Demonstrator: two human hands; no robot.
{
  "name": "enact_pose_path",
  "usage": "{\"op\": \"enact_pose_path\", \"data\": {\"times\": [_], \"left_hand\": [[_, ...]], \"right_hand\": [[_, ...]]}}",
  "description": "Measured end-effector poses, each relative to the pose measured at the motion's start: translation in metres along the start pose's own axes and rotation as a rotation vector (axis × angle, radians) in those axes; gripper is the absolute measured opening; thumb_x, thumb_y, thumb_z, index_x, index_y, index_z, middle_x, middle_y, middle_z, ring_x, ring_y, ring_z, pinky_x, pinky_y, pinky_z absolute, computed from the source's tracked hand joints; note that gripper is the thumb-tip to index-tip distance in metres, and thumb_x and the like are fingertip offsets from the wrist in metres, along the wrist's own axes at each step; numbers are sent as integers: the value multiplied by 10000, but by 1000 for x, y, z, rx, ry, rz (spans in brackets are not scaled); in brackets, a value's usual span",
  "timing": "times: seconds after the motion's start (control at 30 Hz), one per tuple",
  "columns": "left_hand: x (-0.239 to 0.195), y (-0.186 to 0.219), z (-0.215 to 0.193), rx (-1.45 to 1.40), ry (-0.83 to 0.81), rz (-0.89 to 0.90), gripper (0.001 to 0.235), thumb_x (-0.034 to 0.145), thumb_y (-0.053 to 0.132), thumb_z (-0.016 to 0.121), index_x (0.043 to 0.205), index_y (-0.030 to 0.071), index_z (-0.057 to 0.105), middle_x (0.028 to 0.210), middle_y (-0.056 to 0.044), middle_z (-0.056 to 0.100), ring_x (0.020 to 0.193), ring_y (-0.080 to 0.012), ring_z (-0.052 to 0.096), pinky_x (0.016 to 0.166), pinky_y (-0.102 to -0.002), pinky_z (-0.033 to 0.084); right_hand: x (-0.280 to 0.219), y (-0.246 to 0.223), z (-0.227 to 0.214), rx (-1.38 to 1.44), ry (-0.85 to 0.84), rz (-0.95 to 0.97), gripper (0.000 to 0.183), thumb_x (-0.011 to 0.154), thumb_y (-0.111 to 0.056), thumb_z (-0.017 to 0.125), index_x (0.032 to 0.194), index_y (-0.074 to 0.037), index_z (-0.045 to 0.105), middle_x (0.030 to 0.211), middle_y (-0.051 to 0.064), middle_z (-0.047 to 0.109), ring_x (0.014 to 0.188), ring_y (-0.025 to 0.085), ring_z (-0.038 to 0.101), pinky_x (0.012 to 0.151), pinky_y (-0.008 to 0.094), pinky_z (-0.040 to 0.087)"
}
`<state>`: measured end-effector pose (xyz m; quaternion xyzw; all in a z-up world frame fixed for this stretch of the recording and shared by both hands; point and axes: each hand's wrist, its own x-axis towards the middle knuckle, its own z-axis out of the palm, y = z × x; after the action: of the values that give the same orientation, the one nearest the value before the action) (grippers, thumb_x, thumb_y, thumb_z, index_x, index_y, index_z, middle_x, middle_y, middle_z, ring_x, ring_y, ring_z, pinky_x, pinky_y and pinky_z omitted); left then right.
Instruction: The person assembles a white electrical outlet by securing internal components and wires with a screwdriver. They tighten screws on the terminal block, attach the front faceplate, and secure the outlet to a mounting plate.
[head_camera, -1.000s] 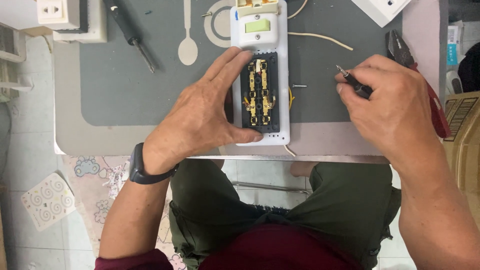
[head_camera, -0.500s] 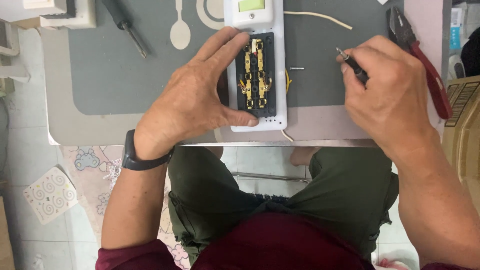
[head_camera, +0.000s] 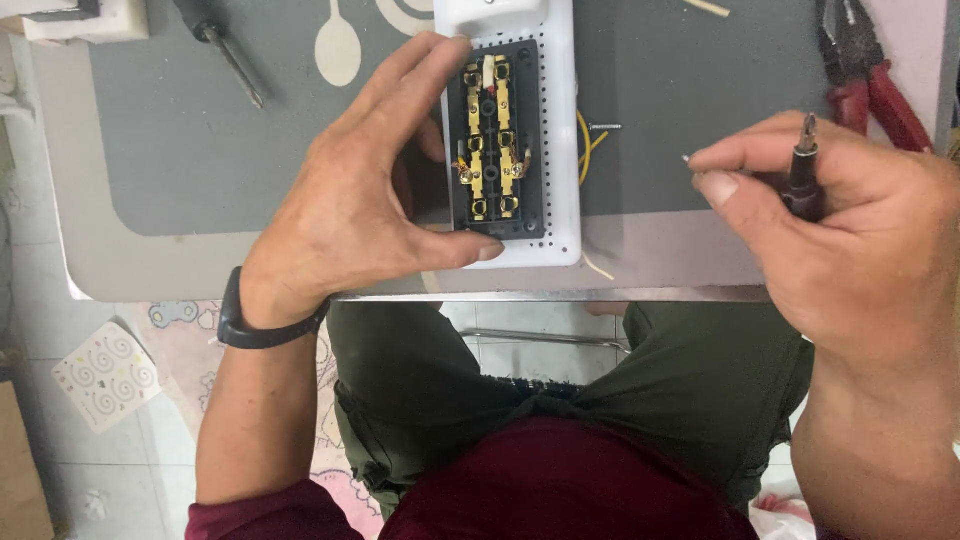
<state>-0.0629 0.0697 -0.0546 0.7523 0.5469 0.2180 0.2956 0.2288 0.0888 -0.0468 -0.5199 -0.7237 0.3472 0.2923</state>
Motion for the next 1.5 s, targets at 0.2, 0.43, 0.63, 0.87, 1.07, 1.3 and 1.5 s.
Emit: {"op": "enact_pose_path", "data": {"times": [0.2, 0.43, 0.63, 0.87, 1.07, 1.3, 1.5], "left_hand": [[-3, -12, 7, 2, 72, 101, 1080, 707, 335, 968, 1510, 61, 300, 1574, -194, 335, 822, -133, 625, 908, -300, 581], [-3, -12, 12, 82, 86, 102, 1067, 751, 438, 954, 1526, 107, 301, 1598, -197, 325, 832, -141, 585, 886, -315, 568], [1, 1, 12, 188, -3, 93, 1109, 720, 468, 945, 1519, 97, 270, 1569, -118, 283, 1410, -323, 494, 918, -471, 552], [-1, 1, 14, 168, 13, 81, 1108, 716, 403, 979, 1515, 122, 263, 1558, -116, 282, 1346, -305, 550, 808, -434, 581], [0, 2, 14, 168, 10, 55, 1094, 697, 419, 950, 1505, 131, 271, 1555, -121, 285, 1274, -304, 569, 782, -443, 558], [0, -1, 14, 154, 13, 41, 1115, 664, 437, 936, 1508, 132, 274, 1567, -100, 279, 1267, -291, 571, 809, -445, 543], [-3, -7, 18, 142, 41, 72, 1154, 693, 451, 928, 1524, 132, 193, 1594, -150, 264, 1417, -347, 456, 898, -461, 539]], "right_hand": [[3, 2, 2, 86, -23, 175, 81, 1025, 76, 623, 1067, 52, 688, 655, 110, 535, 775, 178, 675, 555, 206, 403], [5, -3, 2, 196, -63, 253, 85, 955, 16, 648, 1033, 18, 684, 904, 123, 699, 780, 124, 656, 528, 173, 403], [16, -26, 7, 169, -237, 96, 79, 872, 17, 674, 916, -6, 735, 824, 58, 722, 732, 101, 645, 658, 184, 464], [25, -31, 22, 12, -402, 265, 91, 815, -180, 728, 839, -175, 816, 483, -59, 516, 442, 66, 371, 450, 220, 303], [36, -50, 24, -76, -475, 438, 137, 836, -210, 697, 840, -173, 829, 608, -64, 648, 485, 93, 414, 517, 231, 362], [47, -80, 29, -276, -557, 652, 216, 895, -282, 644, 877, -218, 850, 586, -18, 597, 527, 125, 437, 559, 266, 375], [35, -69, 37, -175, -469, 605, 189, 842, -225, 715, 1028, -206, 743, 837, -65, 671, 572, 104, 504, 549, 250, 420]]}}
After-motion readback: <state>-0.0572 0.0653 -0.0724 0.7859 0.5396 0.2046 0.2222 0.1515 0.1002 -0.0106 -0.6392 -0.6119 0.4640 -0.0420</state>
